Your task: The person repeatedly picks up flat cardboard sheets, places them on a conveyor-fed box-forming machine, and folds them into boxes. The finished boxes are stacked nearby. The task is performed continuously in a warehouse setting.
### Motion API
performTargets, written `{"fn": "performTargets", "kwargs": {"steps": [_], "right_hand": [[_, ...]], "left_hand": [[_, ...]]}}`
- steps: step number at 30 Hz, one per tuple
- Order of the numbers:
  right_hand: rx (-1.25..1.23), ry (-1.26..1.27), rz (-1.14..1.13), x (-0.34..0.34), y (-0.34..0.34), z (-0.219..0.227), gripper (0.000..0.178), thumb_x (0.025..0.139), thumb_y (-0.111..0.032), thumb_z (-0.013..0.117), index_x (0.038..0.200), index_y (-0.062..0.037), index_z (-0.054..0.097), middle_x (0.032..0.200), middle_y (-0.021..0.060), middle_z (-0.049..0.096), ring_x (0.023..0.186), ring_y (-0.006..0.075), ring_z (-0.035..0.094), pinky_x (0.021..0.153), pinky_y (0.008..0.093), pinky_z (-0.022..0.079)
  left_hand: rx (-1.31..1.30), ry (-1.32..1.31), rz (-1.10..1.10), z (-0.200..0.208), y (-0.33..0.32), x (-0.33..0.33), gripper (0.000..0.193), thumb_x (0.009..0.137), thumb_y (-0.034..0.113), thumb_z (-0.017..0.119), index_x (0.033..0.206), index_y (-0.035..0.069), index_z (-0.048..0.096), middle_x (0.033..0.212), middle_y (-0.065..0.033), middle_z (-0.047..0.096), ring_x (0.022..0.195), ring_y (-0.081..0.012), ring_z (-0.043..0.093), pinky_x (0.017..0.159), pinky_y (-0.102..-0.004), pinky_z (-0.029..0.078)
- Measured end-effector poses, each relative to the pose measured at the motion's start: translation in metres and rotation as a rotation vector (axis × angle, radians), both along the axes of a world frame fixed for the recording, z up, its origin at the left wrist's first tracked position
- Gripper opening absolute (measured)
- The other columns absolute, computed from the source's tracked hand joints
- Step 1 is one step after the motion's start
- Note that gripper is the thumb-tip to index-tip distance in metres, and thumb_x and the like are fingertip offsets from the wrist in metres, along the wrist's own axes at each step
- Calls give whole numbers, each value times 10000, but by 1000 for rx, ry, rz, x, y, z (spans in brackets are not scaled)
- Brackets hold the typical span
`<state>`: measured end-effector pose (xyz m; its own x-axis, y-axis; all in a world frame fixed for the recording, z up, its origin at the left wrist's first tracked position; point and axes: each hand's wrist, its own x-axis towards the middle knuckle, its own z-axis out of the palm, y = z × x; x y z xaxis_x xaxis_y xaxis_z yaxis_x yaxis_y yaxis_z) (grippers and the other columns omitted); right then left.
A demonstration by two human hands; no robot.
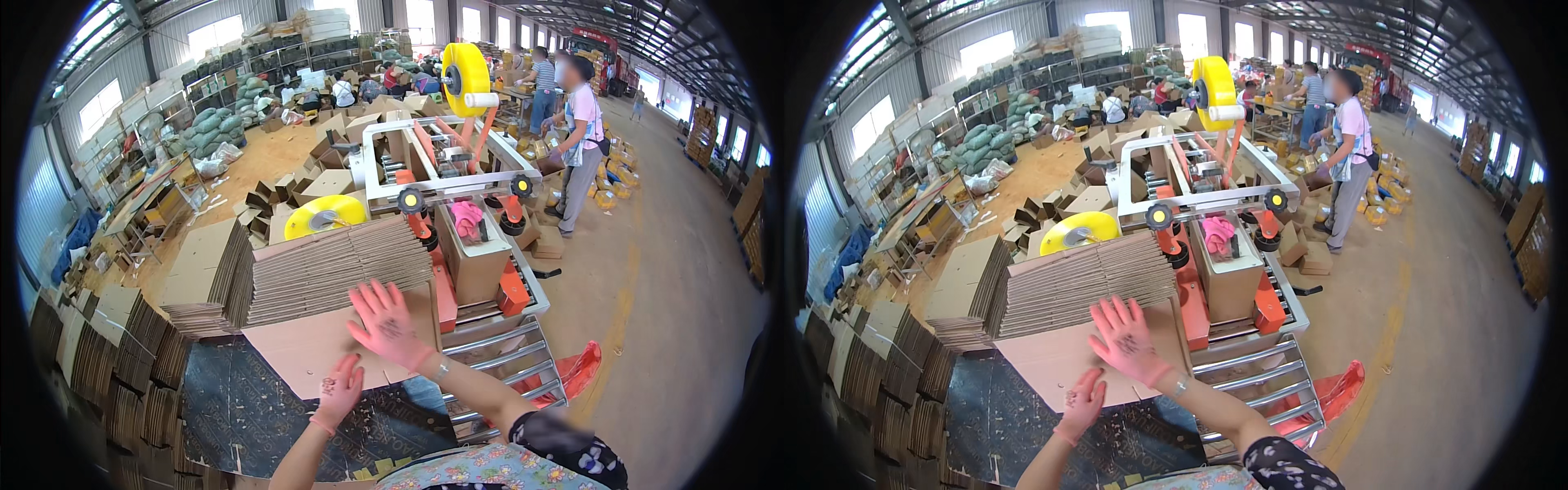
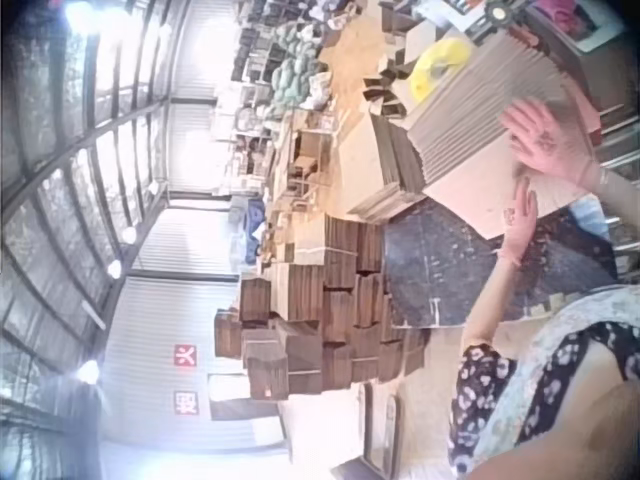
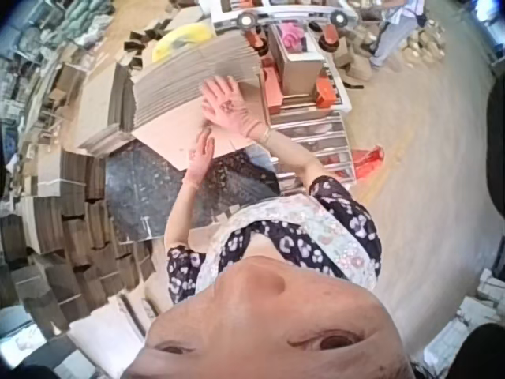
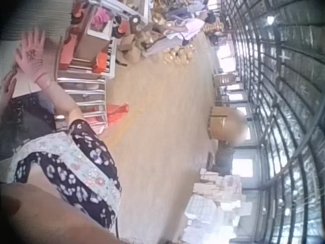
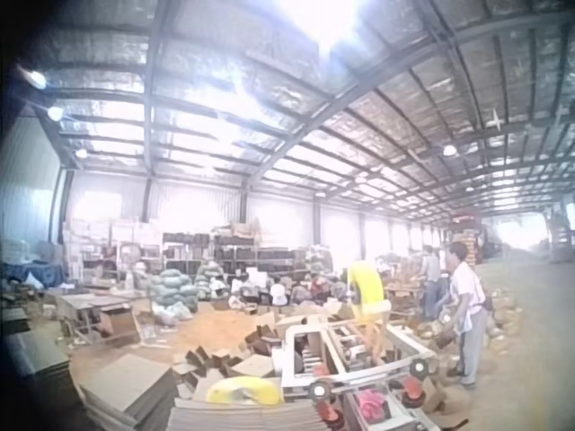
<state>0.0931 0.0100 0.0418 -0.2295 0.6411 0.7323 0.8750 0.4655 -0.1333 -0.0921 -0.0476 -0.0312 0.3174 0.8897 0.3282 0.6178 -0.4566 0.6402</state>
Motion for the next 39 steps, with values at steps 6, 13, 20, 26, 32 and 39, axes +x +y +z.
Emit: {"fn": "performTargets", "kwargs": {"steps": [6, 13, 20, 26, 32, 39], "right_hand": [[-15, -97, 258, 1, -17, -4, 466, 830, -407, 663, 1198, -125, 612, 1355, 69, 541, 1296, 270, 447, 1114, 573, 192], [-160, 152, 620, 7, -106, 6, 177, 761, -233, 733, 791, -117, 603, 1099, 0, 661, 1114, 201, 588, 1027, 478, 354], [-745, 112, 1398, 80, -156, 109, 227, 911, -186, 569, 746, -31, 549, 836, 65, 633, 820, 249, 633, 684, 375, 478], [-1325, -54, 929, 27, -148, 36, 361, 962, -352, 460, 860, -14, 535, 800, 155, 577, 745, 326, 575, 677, 394, 457], [-452, -47, 925, 5, -166, 3, 287, 872, -327, 544, 709, -97, 488, 670, 106, 524, 615, 292, 575, 529, 412, 457], [-301, -147, 968, 0, -158, -6, 257, 826, -359, 585, 704, -141, 524, 718, 43, 550, 707, 252, 551, 598, 396, 440]], "left_hand": [[582, 400, 27, 108, 14, -41, 481, 871, 265, 588, 1245, -27, 510, 1255, -209, 525, 1193, -386, 479, 1072, -546, 303], [-206, 578, 103, 134, 32, -46, 511, 899, 483, 571, 1175, 53, 581, 1138, -167, 634, 1019, -316, 624, 837, -460, 481], [434, 880, 39, 72, -58, -53, 343, 805, 394, 660, 582, 191, 496, 549, -9, 556, 425, -221, 508, 417, -435, 400], [324, 623, -220, 56, -69, -3, 319, 857, 334, 628, 601, 159, 557, 539, -34, 587, 458, -234, 574, 458, -394, 445], [289, 546, -241, 47, -88, -20, 228, 868, 317, 629, 802, 99, 633, 600, -56, 586, 532, -232, 589, 524, -389, 470], [204, 484, -291, 45, -88, -15, 194, 875, 291, 614, 855, 98, 631, 619, -58, 585, 554, -227, 589, 530, -380, 469]]}}
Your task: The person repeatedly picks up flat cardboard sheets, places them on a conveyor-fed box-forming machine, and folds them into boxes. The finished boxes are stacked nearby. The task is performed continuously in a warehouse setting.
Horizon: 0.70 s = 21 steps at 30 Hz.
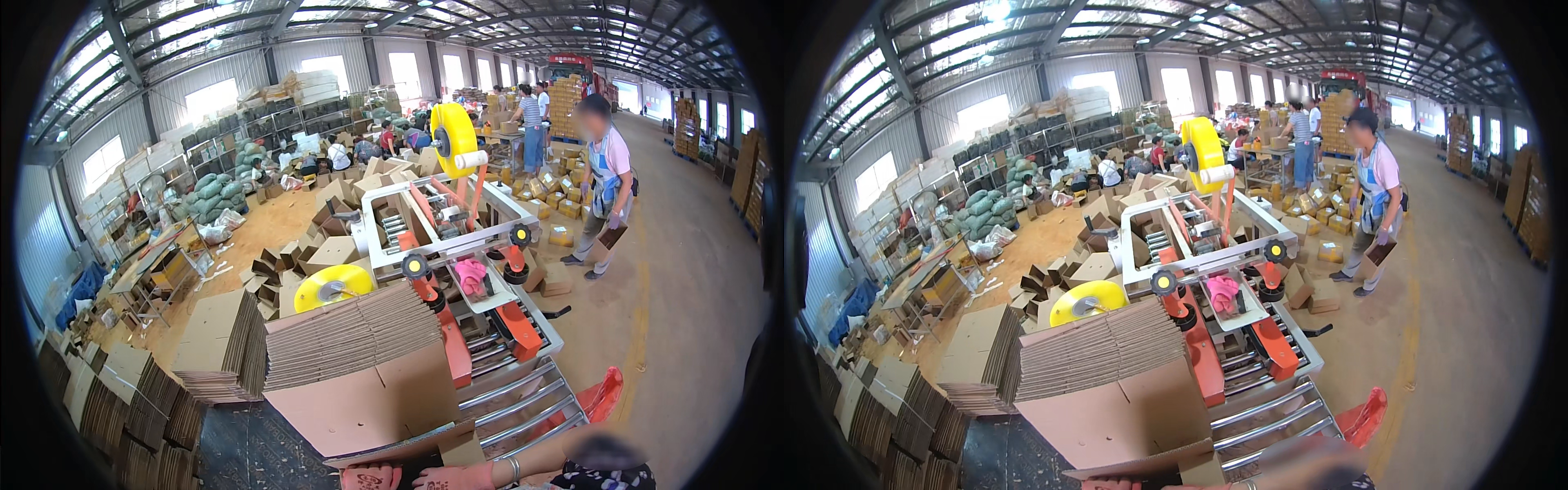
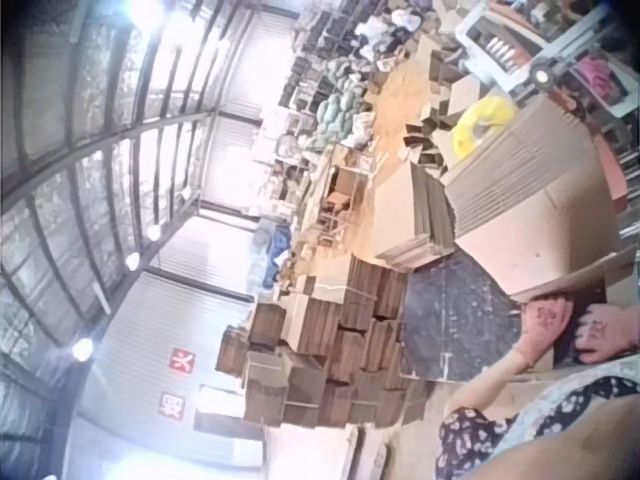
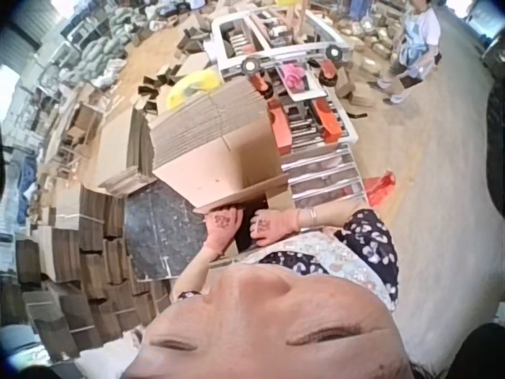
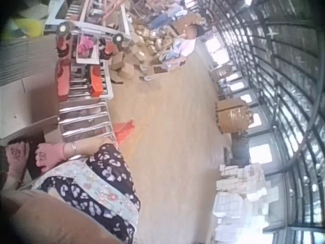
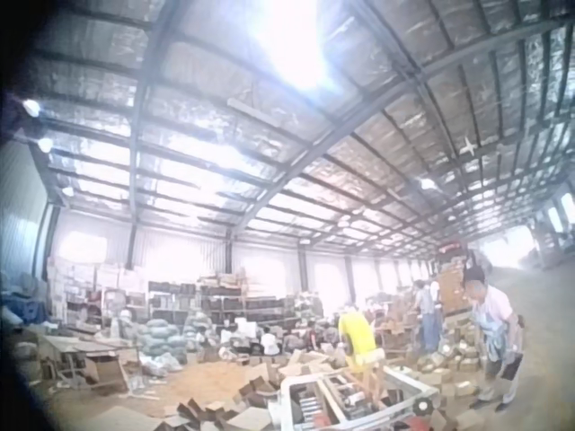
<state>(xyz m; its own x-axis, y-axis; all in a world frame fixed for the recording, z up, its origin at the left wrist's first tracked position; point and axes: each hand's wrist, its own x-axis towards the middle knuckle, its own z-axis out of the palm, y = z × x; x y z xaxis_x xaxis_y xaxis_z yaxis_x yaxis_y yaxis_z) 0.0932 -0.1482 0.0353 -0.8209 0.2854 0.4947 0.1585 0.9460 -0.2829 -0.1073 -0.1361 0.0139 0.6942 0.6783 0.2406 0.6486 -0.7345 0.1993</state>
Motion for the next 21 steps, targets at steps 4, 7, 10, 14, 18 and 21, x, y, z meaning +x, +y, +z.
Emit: {"fn": "performTargets", "kwargs": {"steps": [4, 7, 10, 14, 18, 21], "right_hand": [[-33, 28, 0, 0, -1, -10, 282, 832, -368, 583, 699, -127, 522, 694, 56, 545, 665, 259, 568, 561, 403, 449], [-112, -28, 34, 1, 0, -1, 298, 840, -372, 583, 692, -121, 522, 668, 67, 541, 627, 263, 577, 529, 406, 453], [-132, -59, 45, 2, 1, -3, 307, 847, -376, 580, 688, -120, 525, 650, 70, 540, 605, 264, 578, 512, 407, 453], [-110, -78, 42, 1, 2, -7, 308, 853, -375, 573, 688, -120, 526, 647, 71, 543, 586, 265, 575, 497, 406, 451], [-167, -146, 52, 3, 1, -7, 307, 856, -370, 569, 688, -119, 514, 644, 68, 538, 583, 261, 574, 499, 404, 450], [-198, -197, 64, 4, 1, -16, 299, 859, -352, 569, 691, -115, 499, 636, 62, 528, 587, 258, 568, 511, 401, 451]], "left_hand": [[-23, -9, -11, 1, 2, 4, 180, 880, 276, 606, 885, 98, 631, 630, -59, 584, 567, -225, 590, 534, -374, 468], [-36, -13, -9, 0, -1, 3, 172, 883, 265, 600, 908, 98, 630, 638, -60, 584, 576, -223, 590, 537, -370, 467], [-51, -19, -16, 1, 1, 5, 166, 886, 254, 593, 931, 98, 630, 646, -61, 583, 585, -222, 590, 540, -366, 467], [-69, -29, -24, 2, 3, 7, 164, 891, 239, 585, 961, 97, 629, 657, -62, 583, 598, -219, 591, 543, -360, 466], [-109, -50, -49, 0, 3, 12, 167, 895, 224, 577, 991, 97, 628, 668, -63, 582, 610, -217, 591, 547, -355, 465], [-145, -80, -78, -3, 5, 19, 173, 899, 213, 571, 1014, 97, 628, 676, -64, 581, 619, -215, 591, 550, -351, 465]]}}
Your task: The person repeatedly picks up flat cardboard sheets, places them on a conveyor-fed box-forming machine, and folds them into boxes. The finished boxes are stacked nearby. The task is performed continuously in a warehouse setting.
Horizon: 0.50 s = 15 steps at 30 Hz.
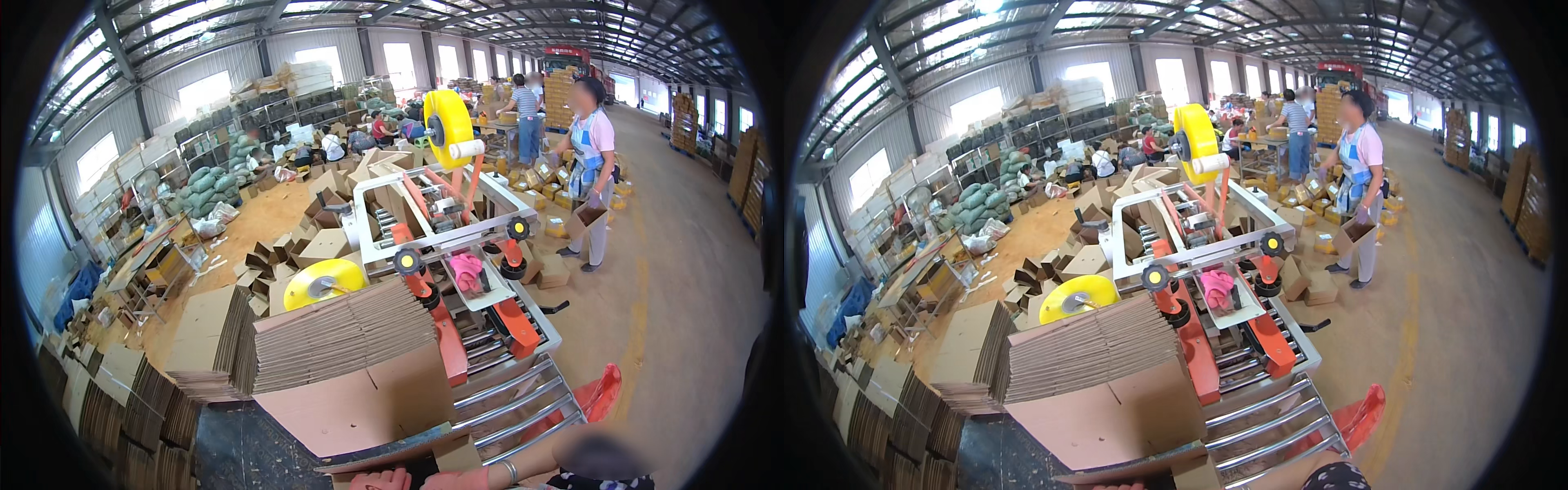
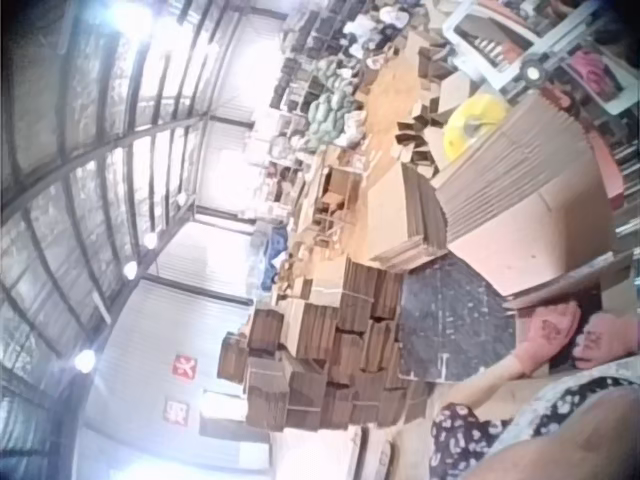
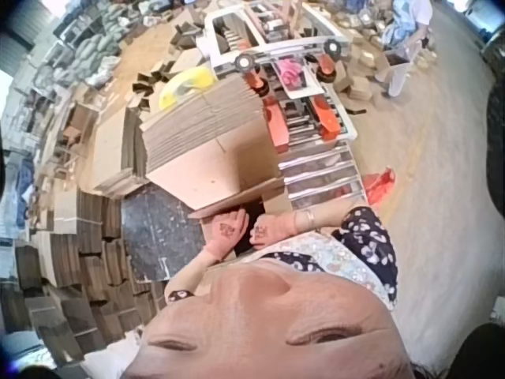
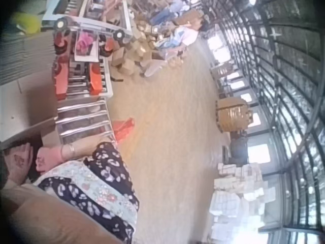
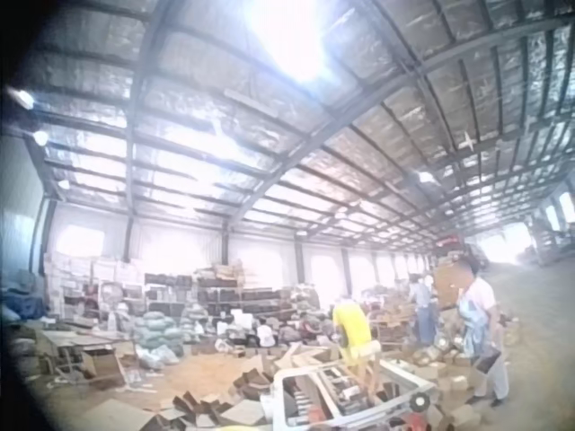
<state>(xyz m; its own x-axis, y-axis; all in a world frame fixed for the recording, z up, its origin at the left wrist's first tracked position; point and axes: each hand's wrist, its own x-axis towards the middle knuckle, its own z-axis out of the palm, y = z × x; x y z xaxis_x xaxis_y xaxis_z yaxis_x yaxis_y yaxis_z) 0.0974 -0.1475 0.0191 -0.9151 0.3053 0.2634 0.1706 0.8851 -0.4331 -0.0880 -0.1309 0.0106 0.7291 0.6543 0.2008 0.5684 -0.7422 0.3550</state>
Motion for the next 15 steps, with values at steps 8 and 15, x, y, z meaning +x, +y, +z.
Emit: {"fn": "performTargets", "kwargs": {"steps": [8, 15], "right_hand": [[1, -24, 22, -7, 11, -8, 244, 873, -313, 575, 756, -101, 551, 654, 72, 551, 618, 251, 589, 549, 391, 475], [5, -60, 26, 0, 6, -15, 205, 885, -280, 580, 812, -89, 596, 669, 81, 570, 645, 244, 608, 583, 382, 495]], "left_hand": [[-137, -122, -82, -2, 9, 13, 202, 907, 183, 554, 1074, 96, 627, 698, -67, 580, 644, -210, 592, 558, -339, 463], [-187, -220, -134, -12, 12, 17, 237, 915, 157, 540, 1127, 96, 625, 717, -69, 579, 666, -206, 593, 564, -330, 462]]}}
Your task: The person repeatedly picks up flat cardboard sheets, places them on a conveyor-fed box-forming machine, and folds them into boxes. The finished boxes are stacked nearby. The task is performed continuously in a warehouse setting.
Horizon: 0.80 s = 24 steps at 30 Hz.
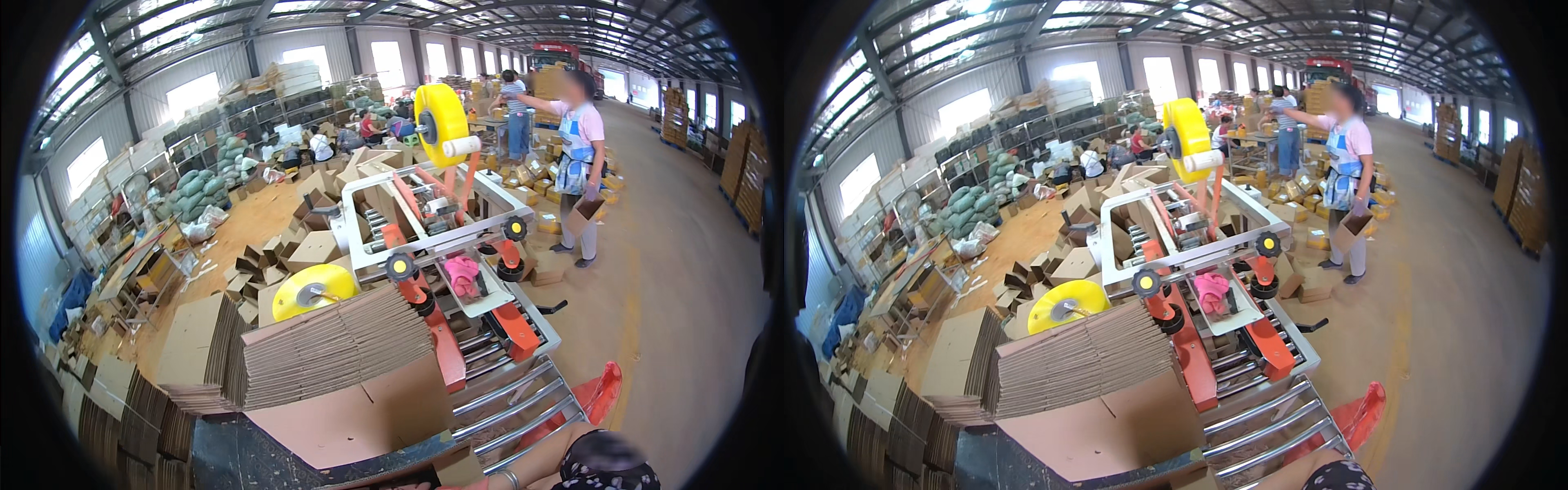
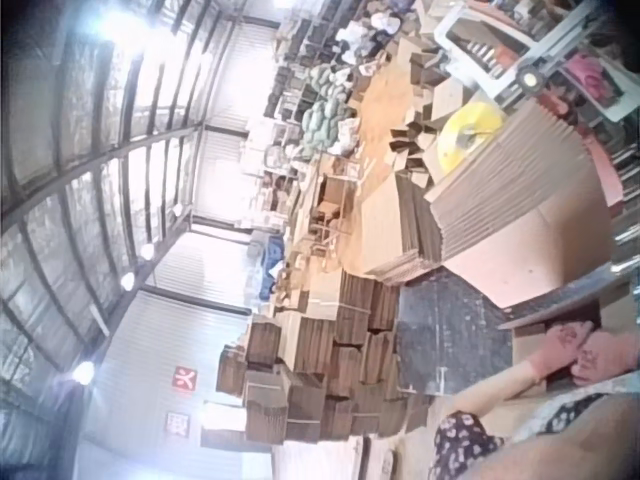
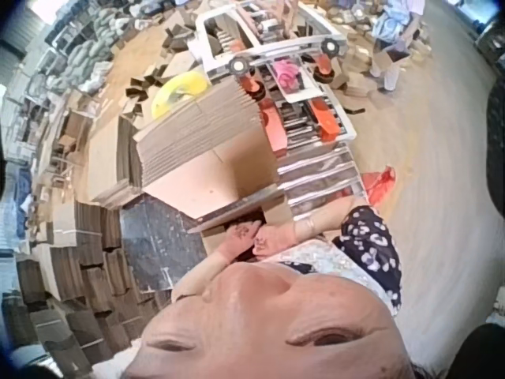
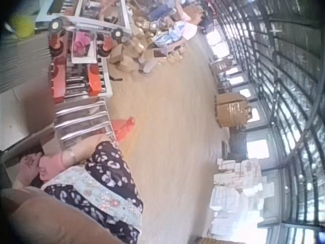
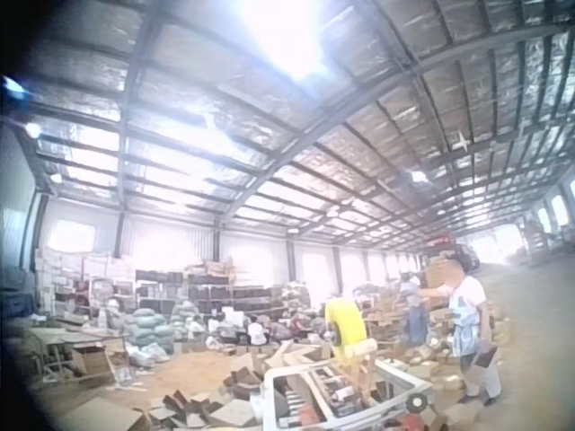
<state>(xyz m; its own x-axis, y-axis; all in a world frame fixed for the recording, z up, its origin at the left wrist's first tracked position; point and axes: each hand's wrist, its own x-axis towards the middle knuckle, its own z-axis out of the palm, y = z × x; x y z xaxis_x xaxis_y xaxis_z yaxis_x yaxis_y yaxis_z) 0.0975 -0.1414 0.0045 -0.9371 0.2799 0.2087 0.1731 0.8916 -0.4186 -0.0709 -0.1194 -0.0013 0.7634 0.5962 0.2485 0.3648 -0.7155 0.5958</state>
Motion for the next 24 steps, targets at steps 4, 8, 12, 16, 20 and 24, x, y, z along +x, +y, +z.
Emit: {"fn": "performTargets", "kwargs": {"steps": [4, 8, 12, 16, 20, 24], "right_hand": [[10, -20, 26, 0, -2, -2, 185, 891, -260, 582, 852, -82, 616, 683, 86, 583, 665, 240, 619, 605, 376, 506], [-19, 23, 25, -1, 6, 5, 167, 897, -238, 582, 918, -77, 623, 716, 94, 599, 699, 234, 629, 636, 367, 512], [-51, 62, 29, -3, 9, 12, 172, 902, -216, 583, 983, -72, 630, 748, 102, 616, 732, 227, 640, 666, 358, 518], [-112, 151, -15, -1, 13, 28, 197, 908, -194, 583, 1049, -66, 636, 780, 110, 632, 765, 221, 650, 697, 350, 524], [-297, 569, 16, -2, 22, 84, 237, 914, -172, 583, 1114, -61, 643, 812, 118, 648, 799, 215, 661, 727, 341, 530], [-811, 638, -84, 65, 58, 154, 442, 921, -102, 557, 1307, -128, 345, 1155, 104, 532, 807, 162, 590, 712, 277, 473]], "left_hand": [[-14, -116, 13, -4, -9, -1, 260, 919, 142, 531, 1157, 95, 625, 728, -70, 578, 678, -204, 593, 568, -324, 461], [71, 22, 6, 8, -7, -1, 257, 922, 132, 502, 1144, 68, 612, 831, -113, 615, 750, -265, 621, 621, -371, 490], [-139, 170, -61, 2, 2, -8, 274, 932, 142, 470, 1159, 53, 595, 946, -148, 630, 842, -314, 632, 687, -395, 509], [-105, 126, -70, 4, 2, 1, 283, 931, 145, 478, 1177, 55, 587, 976, -149, 626, 858, -313, 630, 705, -391, 508], [-104, 123, -25, 4, -4, -3, 295, 931, 147, 486, 1195, 56, 580, 1005, -150, 621, 874, -312, 629, 722, -387, 508], [-97, 108, -19, 7, -7, -3, 308, 930, 149, 495, 1213, 58, 572, 1035, -151, 616, 890, -312, 627, 739, -384, 507]]}}
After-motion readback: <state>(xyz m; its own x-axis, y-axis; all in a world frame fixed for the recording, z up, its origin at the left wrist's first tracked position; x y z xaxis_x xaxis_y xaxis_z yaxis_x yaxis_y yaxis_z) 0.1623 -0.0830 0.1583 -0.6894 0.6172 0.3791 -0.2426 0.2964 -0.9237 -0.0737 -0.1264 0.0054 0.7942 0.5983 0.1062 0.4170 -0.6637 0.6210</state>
